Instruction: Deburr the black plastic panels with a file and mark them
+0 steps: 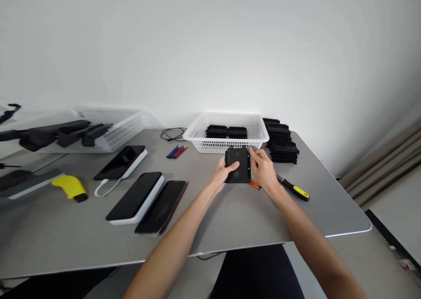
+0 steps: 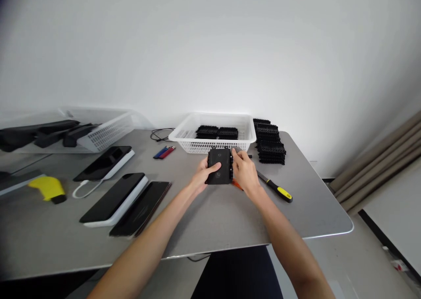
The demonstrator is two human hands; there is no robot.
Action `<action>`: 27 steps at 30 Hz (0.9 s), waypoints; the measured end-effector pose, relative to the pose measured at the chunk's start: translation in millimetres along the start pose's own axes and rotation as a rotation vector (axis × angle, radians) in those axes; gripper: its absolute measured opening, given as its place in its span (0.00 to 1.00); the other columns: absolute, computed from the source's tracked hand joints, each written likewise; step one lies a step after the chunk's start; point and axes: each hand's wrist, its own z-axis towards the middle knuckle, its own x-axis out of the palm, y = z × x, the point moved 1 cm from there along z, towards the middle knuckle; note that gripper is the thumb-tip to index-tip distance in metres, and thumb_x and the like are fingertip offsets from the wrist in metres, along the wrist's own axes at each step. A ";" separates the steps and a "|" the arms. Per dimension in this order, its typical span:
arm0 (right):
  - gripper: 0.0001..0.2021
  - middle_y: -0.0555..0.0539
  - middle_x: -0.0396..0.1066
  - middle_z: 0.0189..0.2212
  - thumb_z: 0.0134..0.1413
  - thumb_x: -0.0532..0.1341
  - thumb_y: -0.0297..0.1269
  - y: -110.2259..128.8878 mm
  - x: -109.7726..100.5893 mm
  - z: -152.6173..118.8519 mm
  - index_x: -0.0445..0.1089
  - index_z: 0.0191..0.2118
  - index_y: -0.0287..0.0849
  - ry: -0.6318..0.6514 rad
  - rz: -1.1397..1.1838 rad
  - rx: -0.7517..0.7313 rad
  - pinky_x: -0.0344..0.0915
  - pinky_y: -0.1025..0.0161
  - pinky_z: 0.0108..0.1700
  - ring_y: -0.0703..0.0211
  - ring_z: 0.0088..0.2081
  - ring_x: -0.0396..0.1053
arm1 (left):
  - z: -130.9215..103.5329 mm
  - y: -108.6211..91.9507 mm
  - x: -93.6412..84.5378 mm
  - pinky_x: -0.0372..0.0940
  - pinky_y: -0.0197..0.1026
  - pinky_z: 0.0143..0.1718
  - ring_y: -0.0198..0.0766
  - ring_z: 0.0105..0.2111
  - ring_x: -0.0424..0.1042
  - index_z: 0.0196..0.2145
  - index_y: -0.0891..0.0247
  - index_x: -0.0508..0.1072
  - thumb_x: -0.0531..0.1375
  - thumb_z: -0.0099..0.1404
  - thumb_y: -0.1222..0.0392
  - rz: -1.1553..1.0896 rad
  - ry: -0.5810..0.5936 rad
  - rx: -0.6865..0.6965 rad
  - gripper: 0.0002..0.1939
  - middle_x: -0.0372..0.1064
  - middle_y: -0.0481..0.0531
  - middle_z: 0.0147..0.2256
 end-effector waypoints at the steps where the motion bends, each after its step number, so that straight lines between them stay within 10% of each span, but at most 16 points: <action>1: 0.22 0.40 0.67 0.39 0.62 0.48 0.30 0.3 -0.2 0.3 0.67 0.58 0.38 0.030 -0.037 -0.011 0.68 0.59 0.39 0.56 0.35 0.68 | 0.2 0.2 0.5 0.68 0.45 0.39 0.43 0.35 0.74 0.40 0.64 0.74 0.73 0.42 0.55 -0.002 -0.008 0.012 0.27 0.76 0.55 0.38; 11: 0.18 0.44 0.70 0.37 0.58 0.52 0.26 16.7 -2.1 -6.9 0.73 0.50 0.41 0.305 -0.025 -0.151 0.67 0.62 0.38 0.61 0.32 0.68 | 8.9 -9.7 -14.2 0.70 0.46 0.38 0.43 0.32 0.75 0.37 0.64 0.74 0.74 0.40 0.55 -0.134 -0.204 0.060 0.26 0.76 0.54 0.34; 18: 0.13 0.47 0.69 0.28 0.54 0.54 0.25 8.2 -14.8 -0.1 0.75 0.29 0.40 0.132 0.138 -0.069 0.66 0.62 0.36 0.61 0.30 0.67 | 9.8 -8.4 -13.8 0.70 0.45 0.37 0.44 0.33 0.75 0.37 0.64 0.74 0.74 0.40 0.53 -0.067 -0.163 0.089 0.27 0.76 0.54 0.35; 22: 0.17 0.44 0.69 0.36 0.60 0.51 0.28 2.4 -14.5 4.4 0.74 0.46 0.43 -0.109 0.158 -0.004 0.68 0.59 0.43 0.58 0.38 0.69 | 7.8 -5.6 -9.9 0.70 0.45 0.39 0.45 0.36 0.75 0.40 0.64 0.74 0.74 0.40 0.54 -0.027 -0.089 0.091 0.28 0.76 0.55 0.38; 27: 0.21 0.41 0.66 0.40 0.63 0.48 0.29 4.5 -0.1 2.0 0.66 0.58 0.42 -0.051 0.127 -0.045 0.68 0.58 0.45 0.57 0.41 0.68 | 2.8 -1.3 -0.6 0.69 0.46 0.42 0.45 0.39 0.75 0.42 0.63 0.74 0.73 0.42 0.55 -0.017 -0.010 0.083 0.28 0.76 0.56 0.40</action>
